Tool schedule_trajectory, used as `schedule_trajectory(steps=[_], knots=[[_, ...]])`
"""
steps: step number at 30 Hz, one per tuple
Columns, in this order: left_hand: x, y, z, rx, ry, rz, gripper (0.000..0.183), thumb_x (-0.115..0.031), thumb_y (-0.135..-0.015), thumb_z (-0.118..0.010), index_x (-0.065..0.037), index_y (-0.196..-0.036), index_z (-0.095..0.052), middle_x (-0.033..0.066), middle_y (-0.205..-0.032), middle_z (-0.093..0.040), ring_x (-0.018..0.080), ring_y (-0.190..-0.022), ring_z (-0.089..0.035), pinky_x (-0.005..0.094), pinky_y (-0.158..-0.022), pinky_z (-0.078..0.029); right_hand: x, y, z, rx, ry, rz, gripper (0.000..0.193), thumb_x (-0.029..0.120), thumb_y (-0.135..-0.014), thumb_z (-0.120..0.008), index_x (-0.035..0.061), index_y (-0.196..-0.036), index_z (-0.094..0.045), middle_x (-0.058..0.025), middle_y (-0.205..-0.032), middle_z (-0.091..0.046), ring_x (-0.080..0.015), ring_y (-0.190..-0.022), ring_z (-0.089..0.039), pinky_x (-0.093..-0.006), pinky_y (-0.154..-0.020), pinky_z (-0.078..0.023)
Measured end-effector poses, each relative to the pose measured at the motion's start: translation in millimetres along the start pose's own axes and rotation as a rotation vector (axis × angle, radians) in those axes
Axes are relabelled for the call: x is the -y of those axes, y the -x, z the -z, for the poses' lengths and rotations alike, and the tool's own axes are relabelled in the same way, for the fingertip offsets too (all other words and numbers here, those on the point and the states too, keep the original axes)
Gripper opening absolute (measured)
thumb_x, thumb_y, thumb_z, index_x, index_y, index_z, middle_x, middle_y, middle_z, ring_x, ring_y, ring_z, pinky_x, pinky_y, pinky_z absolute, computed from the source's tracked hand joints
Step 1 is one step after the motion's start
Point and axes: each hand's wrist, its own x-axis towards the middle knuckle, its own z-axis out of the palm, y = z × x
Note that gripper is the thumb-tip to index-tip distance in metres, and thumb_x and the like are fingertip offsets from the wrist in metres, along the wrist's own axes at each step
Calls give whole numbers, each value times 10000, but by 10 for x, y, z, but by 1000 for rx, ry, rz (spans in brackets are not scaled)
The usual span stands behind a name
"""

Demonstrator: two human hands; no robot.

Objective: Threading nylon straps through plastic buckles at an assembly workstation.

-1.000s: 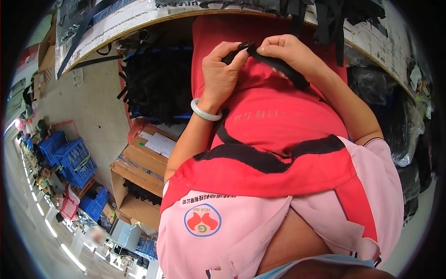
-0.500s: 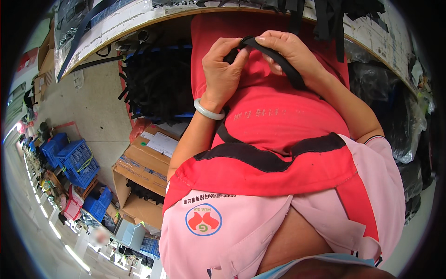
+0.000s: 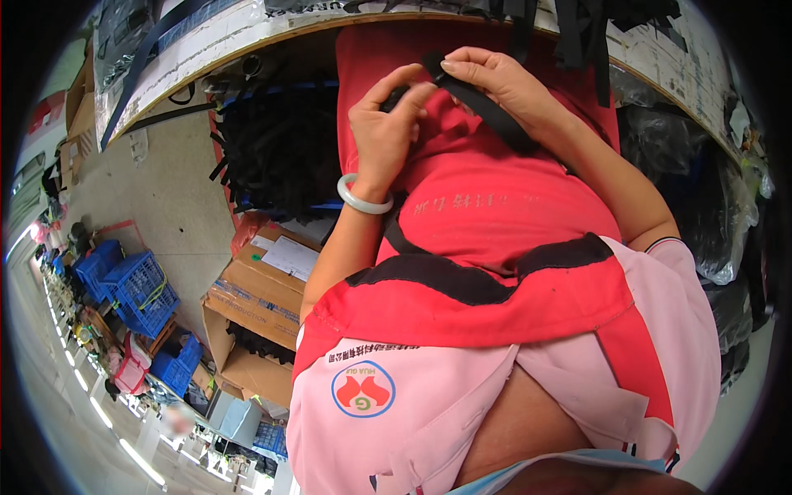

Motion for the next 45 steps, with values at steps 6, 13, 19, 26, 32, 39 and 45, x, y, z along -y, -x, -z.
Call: schedule_trajectory(steps=[6,13,19,26,32,39,45], knots=[[-43,-89,69,100,585,605,248,-146,-889,-670,35,-1058,-648,88,-829,-649,106,-578,-580,202,-414,-395,-2,90,-95,-33,408,451,159,168,-903,-665,28,-978,-670,14,-855,-593,-50,-781,-552,-198,-681,-444],[-98,-39,-58,-31,402,403,231,-139,-878,-690,33,-1031,-672,67,-693,-651,84,-473,-526,186,-411,-367,448,252,-202,-13,676,275,226,208,-910,-627,15,-793,-620,46,-614,-481,-38,-568,-407,-229,-511,-341],[-163,4,-62,16,202,274,207,-121,-881,-688,23,-1030,-687,50,-693,-654,54,-483,-520,174,-420,-370,305,193,-92,-7,622,36,283,254,-882,-658,42,-703,-604,54,-592,-481,-20,-547,-397,-213,-483,-299],[-90,21,-12,41,274,302,187,-141,-878,-698,1,-999,-705,28,-672,-640,43,-474,-495,181,-413,-348,160,35,-6,-66,308,79,208,255,-908,-644,50,-879,-639,32,-644,-536,-26,-500,-440,-196,-442,-309],[-358,113,340,135,73,427,142,-131,-881,-671,-5,-931,-713,-13,-667,-610,32,-469,-455,179,-413,-300,96,-166,-22,119,269,6,195,237,-915,-638,43,-928,-649,30,-652,-534,-33,-479,-419,-188,-448,-347],[-745,512,1554,-431,-421,204,210,-161,-908,-661,-29,-1066,-702,25,-688,-633,33,-497,-469,172,-427,-320,127,-270,-35,31,457,41,160,226,-923,-617,68,-933,-642,46,-661,-523,-22,-539,-433,-189,-483,-349],[-565,372,925,-199,-38,350,251,-231,-957,-592,-28,-1072,-684,69,-889,-693,31,-578,-550,165,-421,-350,68,-144,-601,284,583,16,218,231,-937,-594,42,-1026,-654,23,-670,-561,-44,-528,-490,-203,-484,-407]])
